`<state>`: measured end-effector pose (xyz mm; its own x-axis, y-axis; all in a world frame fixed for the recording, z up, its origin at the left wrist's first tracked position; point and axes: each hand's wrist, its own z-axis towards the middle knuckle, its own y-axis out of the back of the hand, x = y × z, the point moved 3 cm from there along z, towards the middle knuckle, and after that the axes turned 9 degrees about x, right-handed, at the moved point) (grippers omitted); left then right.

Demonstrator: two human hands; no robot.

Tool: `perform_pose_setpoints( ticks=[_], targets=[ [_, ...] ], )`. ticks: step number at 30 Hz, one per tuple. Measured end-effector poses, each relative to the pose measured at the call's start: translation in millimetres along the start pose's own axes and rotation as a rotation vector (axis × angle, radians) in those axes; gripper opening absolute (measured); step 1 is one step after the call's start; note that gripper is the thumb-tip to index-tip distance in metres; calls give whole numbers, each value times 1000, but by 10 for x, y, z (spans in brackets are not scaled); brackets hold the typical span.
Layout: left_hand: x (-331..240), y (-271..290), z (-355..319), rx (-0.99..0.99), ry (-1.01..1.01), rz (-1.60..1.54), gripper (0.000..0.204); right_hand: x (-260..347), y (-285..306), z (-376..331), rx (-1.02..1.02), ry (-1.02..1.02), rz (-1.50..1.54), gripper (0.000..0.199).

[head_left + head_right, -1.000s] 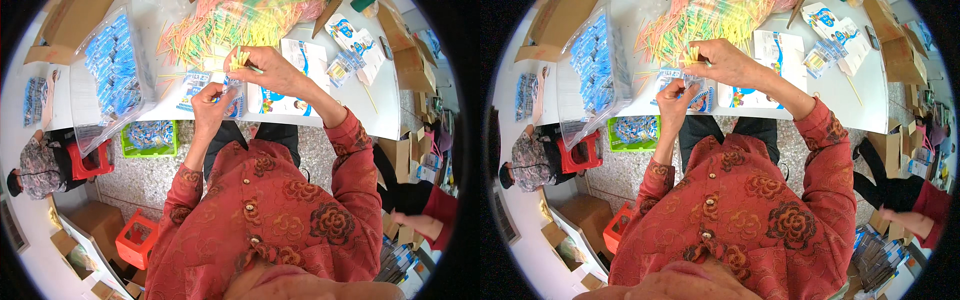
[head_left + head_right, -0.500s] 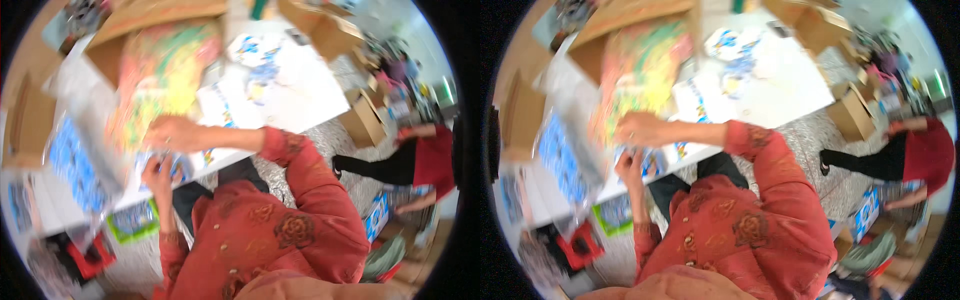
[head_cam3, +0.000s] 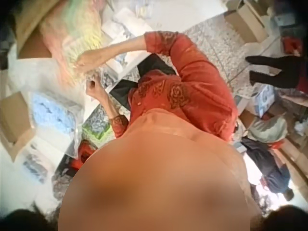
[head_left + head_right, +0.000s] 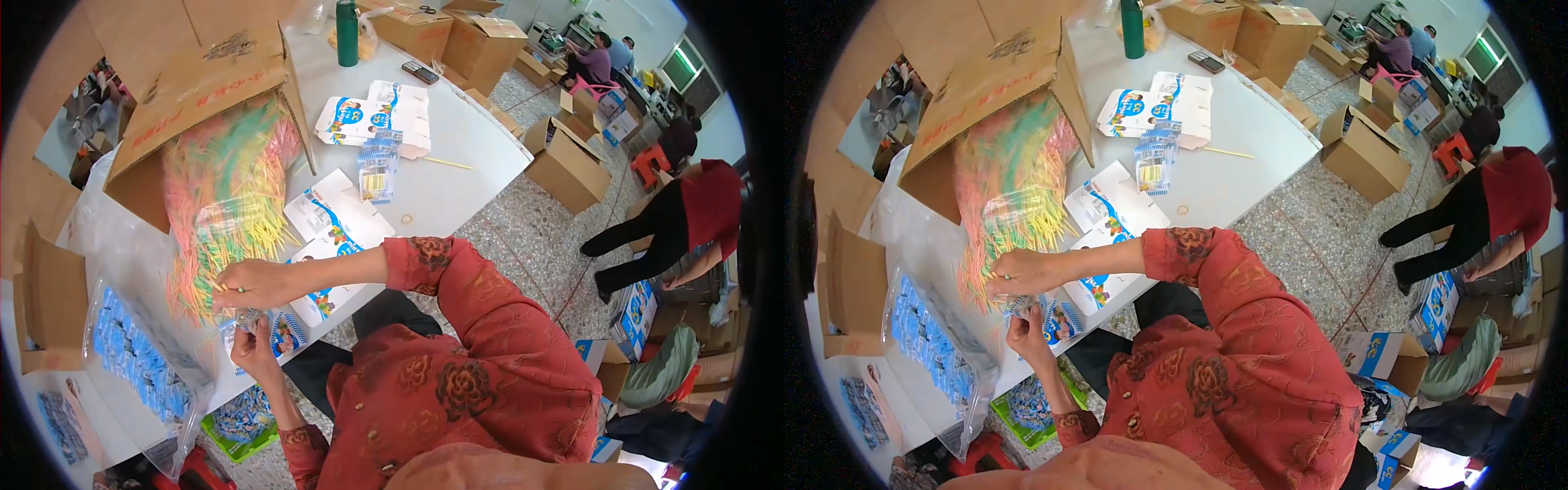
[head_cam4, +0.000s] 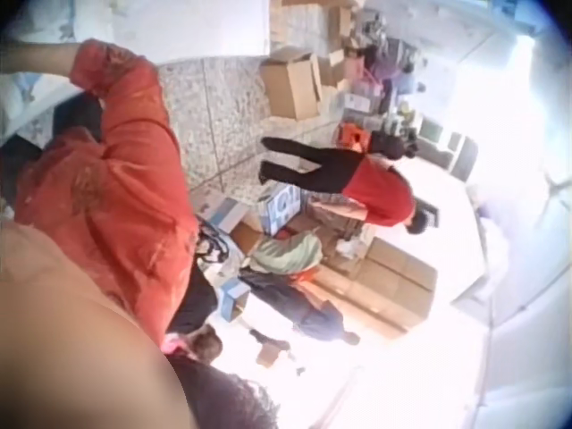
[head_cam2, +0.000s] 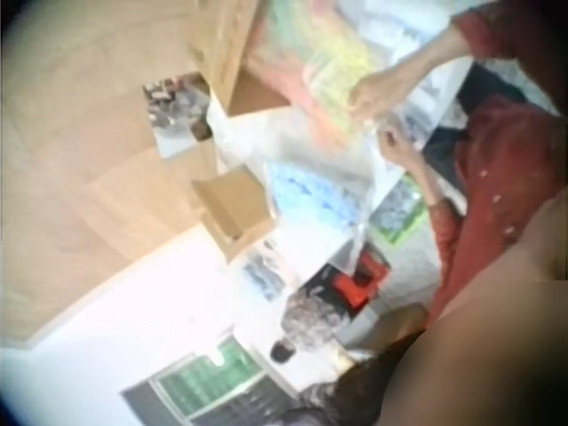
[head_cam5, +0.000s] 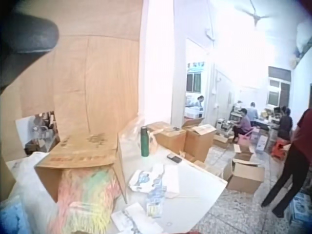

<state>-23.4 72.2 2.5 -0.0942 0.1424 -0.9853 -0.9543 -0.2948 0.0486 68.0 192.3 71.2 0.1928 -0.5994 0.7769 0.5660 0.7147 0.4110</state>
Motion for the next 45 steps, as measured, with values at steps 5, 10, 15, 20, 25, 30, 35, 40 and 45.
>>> perform_pose_setpoints(
  ticks=[5,10,15,20,25,30,35,40,45],
  targets=[
    [117,42,12,-4,-62,69,8,138,69,24,92,-135,104,40],
    [136,63,3,60,-142,235,9,135,-12,-28,186,-127,185,40],
    [59,8,-7,-25,-30,9,10,170,-3,-34,212,-174,125,48],
    [96,17,-33,5,-23,-54,11,57,-66,-67,196,-140,-35,47],
    [51,64,-93,-35,14,0,10,-30,-168,-42,300,-174,110,38],
    [135,59,-15,-34,105,150,9,-28,14,-65,281,-200,311,32],
    [-89,-105,63,-21,-8,-97,5,182,169,22,387,-373,402,37],
    [-41,-70,-9,-22,72,-156,6,94,80,6,383,-431,481,40],
    [11,-22,-36,-16,28,-125,6,113,62,47,475,-449,405,46]
  ],
)
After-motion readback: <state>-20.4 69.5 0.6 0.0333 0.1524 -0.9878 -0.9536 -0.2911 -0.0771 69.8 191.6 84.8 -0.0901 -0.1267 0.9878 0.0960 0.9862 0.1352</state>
